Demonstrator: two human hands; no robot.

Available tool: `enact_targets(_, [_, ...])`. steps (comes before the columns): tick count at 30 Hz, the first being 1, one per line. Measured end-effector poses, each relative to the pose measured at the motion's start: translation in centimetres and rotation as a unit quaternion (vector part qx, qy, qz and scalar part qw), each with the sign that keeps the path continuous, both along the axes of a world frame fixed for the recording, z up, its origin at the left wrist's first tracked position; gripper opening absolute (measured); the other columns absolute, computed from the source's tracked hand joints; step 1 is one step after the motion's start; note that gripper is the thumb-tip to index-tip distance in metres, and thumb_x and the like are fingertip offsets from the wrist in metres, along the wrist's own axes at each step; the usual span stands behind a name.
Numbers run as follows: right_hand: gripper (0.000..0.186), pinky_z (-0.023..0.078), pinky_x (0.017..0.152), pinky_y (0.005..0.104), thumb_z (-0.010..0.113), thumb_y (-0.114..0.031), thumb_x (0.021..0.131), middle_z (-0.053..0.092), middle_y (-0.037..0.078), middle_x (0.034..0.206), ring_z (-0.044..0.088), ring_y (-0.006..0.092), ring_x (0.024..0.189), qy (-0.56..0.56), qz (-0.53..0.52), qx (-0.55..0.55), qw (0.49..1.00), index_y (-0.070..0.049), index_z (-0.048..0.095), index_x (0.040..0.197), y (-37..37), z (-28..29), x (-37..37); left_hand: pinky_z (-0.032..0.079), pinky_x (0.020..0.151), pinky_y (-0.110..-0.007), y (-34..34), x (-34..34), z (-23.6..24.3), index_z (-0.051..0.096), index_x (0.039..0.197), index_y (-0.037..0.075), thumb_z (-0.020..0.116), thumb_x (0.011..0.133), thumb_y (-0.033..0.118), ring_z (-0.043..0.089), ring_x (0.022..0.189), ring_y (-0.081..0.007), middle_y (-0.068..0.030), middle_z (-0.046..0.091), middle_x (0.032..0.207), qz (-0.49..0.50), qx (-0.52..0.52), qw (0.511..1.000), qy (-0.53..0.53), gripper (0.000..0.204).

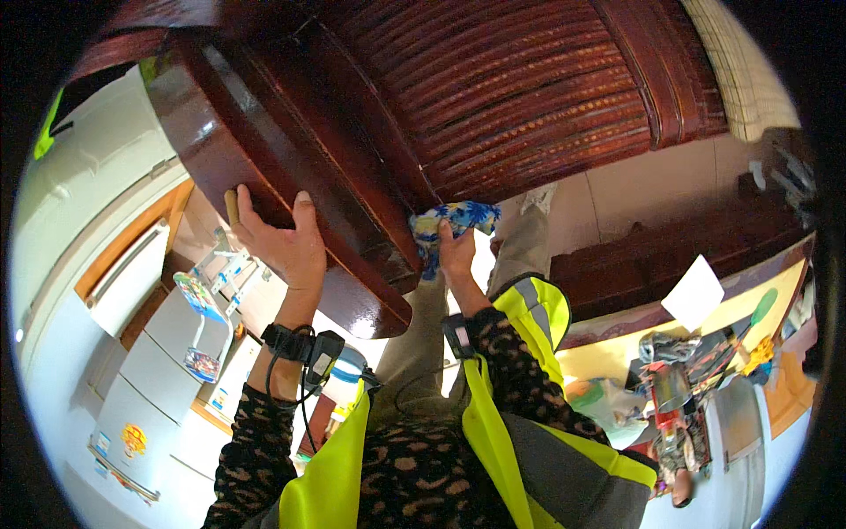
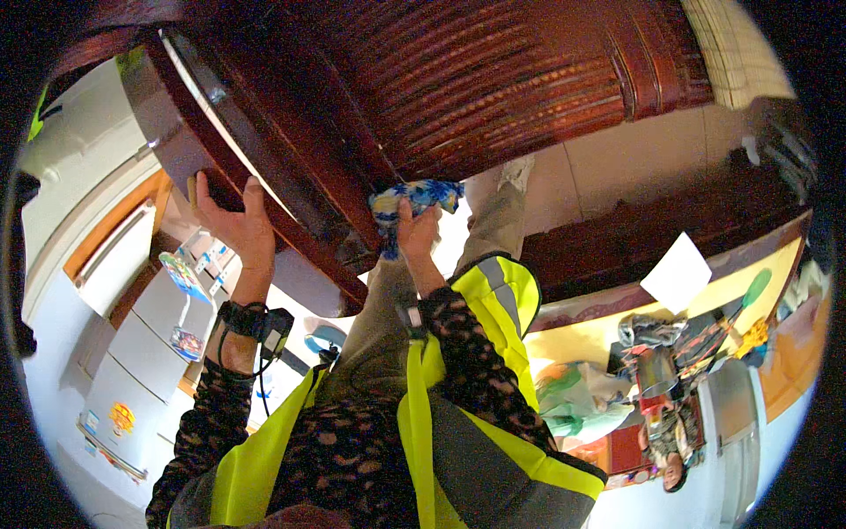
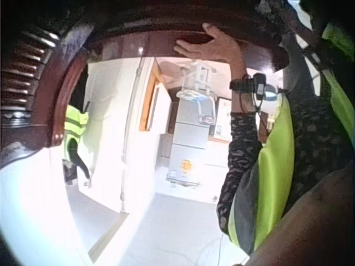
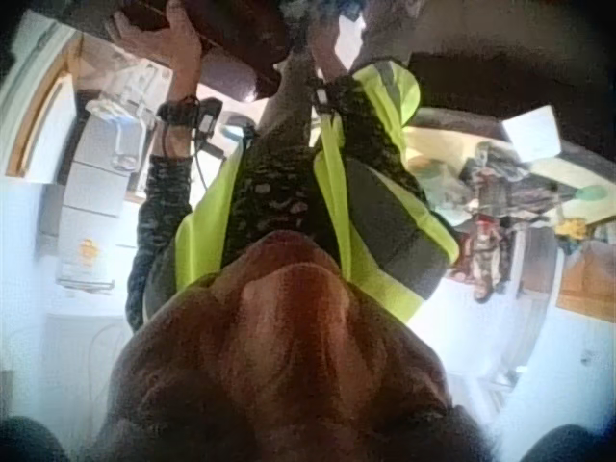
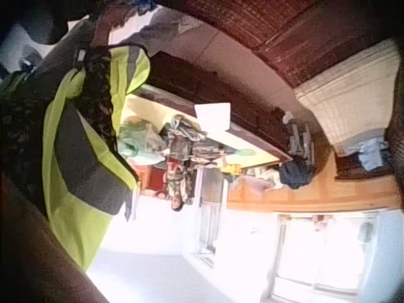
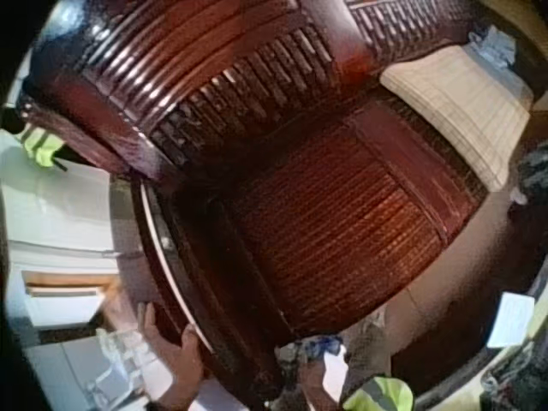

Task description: The person wipes a wooden sofa with a patterned cloth, then removes a mat from the sofa and places it aside. The person then rinses the cloth in a blue basin of soapy water and wrings it out before placing it on a nearby cabinet.

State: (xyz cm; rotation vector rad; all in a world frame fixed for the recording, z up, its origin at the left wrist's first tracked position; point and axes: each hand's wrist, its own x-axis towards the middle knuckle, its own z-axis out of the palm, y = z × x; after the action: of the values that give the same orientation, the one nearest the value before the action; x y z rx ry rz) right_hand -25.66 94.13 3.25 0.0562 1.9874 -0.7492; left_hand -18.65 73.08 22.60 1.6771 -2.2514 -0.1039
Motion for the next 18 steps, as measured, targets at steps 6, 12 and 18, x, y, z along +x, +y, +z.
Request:
enact_targets(6, [0.053, 0.051, 0.071, 0.0493, 0.070, -0.032, 0.079, 0.050, 0.021, 0.111, 0.060, 0.0413, 0.089, 0.242, 0.240, -0.181, 0.922, -0.004, 0.051, 0.119, -11.4, 6.6, -7.8, 0.023, 0.110, -0.052, -0.1, -0.7, 0.9, 0.036, 0.138, 0.000, 0.074, 0.077, 0.024, 0.029, 0.133, -0.0415, -0.0249, 0.030, 0.144, 0.053, 0.049, 0.997, 0.004, 0.075])
enact_targets(12, [0.068, 0.055, 0.068, 0.0456, 0.070, -0.021, 0.079, 0.049, 0.020, 0.122, 0.059, 0.0372, 0.099, 0.279, 0.493, -0.203, 0.798, -0.013, 0.039, 0.139, -24.3, 2.5, -8.5, 0.021, 0.111, -0.051, -0.1, -1.3, 1.4, 0.034, 0.140, -0.001, 0.074, 0.078, 0.029, 0.027, 0.134, -0.0396, -0.0252, 0.029, 0.143, 0.084, 0.087, 0.992, 0.023, 0.079])
enact_targets(18, [0.070, 0.057, 0.067, 0.0395, 0.068, -0.012, 0.080, 0.049, 0.016, 0.127, 0.058, 0.0318, 0.102, 0.317, 0.611, -0.191, 0.700, -0.016, 0.038, 0.144, -25.8, -0.8, -6.1, 0.021, 0.110, -0.051, -0.1, -1.0, 1.3, 0.035, 0.139, -0.002, 0.072, 0.081, 0.033, 0.027, 0.133, -0.0402, -0.0257, 0.029, 0.140, 0.071, 0.079, 0.993, 0.043, 0.078])
